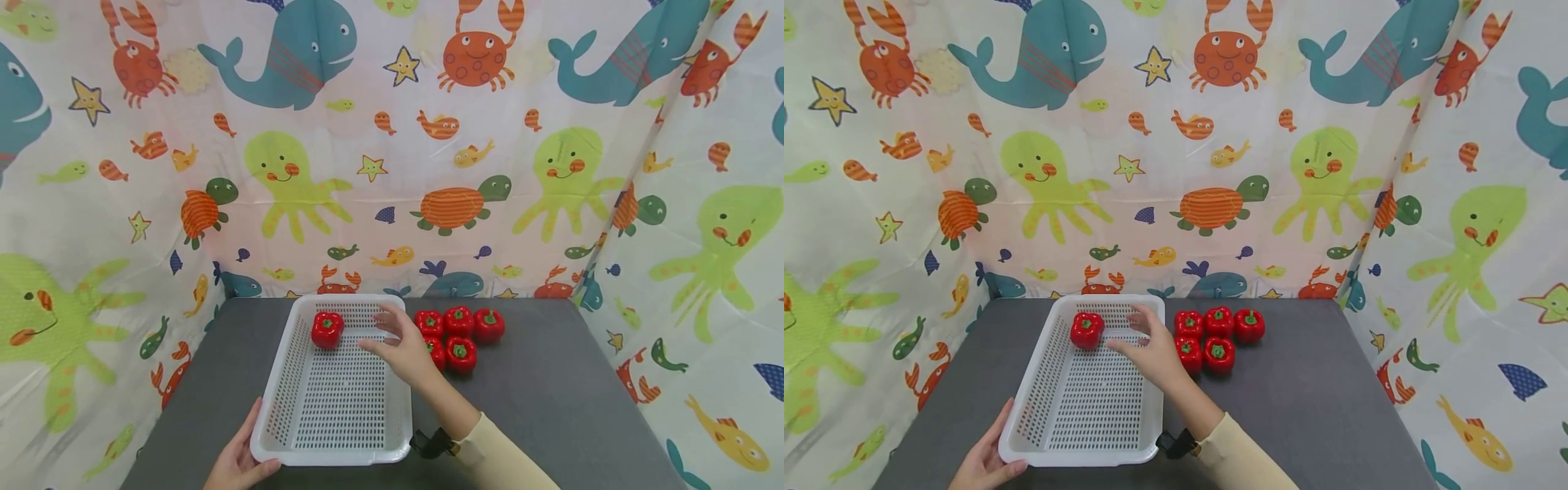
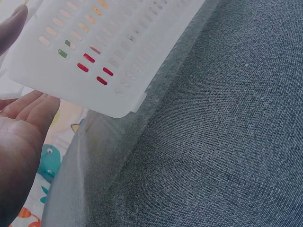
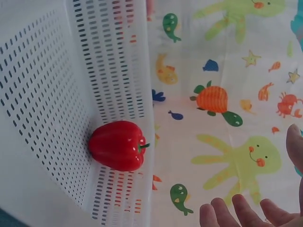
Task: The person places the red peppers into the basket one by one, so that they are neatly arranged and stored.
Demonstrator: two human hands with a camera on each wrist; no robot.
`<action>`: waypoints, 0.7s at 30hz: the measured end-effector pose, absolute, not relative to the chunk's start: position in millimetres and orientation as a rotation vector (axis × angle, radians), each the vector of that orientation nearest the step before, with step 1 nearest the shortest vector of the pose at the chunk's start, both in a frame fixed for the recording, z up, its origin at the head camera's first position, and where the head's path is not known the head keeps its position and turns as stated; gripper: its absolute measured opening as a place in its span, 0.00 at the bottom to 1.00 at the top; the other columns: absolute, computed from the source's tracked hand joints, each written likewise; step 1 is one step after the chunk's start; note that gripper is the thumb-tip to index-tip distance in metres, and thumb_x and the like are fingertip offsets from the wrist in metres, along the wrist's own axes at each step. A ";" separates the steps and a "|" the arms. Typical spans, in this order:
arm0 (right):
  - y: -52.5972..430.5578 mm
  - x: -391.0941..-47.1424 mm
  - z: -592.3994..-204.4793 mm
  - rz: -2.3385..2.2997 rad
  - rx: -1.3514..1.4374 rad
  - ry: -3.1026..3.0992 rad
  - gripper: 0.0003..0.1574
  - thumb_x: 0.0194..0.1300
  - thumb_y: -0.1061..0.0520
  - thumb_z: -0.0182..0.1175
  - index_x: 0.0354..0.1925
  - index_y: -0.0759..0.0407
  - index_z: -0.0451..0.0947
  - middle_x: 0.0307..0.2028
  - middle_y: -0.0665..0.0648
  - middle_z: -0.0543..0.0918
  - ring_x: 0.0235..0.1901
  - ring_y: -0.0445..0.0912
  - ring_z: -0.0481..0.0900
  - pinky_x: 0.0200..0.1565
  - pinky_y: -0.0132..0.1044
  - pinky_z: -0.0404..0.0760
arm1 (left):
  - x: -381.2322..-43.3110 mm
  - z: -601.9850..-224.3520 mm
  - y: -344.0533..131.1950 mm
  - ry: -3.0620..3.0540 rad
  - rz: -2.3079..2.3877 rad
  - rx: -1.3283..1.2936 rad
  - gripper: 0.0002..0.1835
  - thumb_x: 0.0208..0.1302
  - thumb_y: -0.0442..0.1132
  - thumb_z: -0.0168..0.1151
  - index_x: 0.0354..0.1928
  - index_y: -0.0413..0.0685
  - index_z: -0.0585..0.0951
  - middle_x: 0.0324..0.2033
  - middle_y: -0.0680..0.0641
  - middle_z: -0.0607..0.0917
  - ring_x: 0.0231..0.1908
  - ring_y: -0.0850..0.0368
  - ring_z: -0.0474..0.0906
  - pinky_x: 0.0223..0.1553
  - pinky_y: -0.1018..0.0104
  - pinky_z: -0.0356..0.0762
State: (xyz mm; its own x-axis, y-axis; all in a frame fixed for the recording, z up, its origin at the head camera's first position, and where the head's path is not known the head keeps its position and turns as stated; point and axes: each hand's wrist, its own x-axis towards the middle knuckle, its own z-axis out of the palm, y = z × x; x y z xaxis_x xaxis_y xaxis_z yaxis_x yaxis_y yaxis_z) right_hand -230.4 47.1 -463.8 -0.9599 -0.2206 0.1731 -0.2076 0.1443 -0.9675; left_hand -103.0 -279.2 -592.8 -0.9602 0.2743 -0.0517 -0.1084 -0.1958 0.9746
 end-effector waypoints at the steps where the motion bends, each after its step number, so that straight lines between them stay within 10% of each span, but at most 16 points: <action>1: 49.2 -229.4 -463.1 -2.013 -0.437 2.357 0.46 0.60 0.48 0.73 0.72 0.44 0.65 0.66 0.57 0.77 0.64 0.57 0.76 0.65 0.57 0.78 | -102.7 -592.9 -278.9 1.816 2.245 0.189 0.59 0.64 0.21 0.61 0.81 0.59 0.32 0.78 0.34 0.34 0.64 0.72 0.72 0.61 0.52 0.79; 21: 92.1 -220.2 -478.7 -2.164 -0.319 2.313 0.46 0.59 0.49 0.74 0.71 0.44 0.65 0.65 0.55 0.76 0.63 0.56 0.77 0.59 0.56 0.82 | -101.8 -588.9 -277.0 1.873 2.228 0.128 0.59 0.63 0.22 0.63 0.81 0.57 0.34 0.79 0.34 0.37 0.63 0.74 0.72 0.60 0.54 0.80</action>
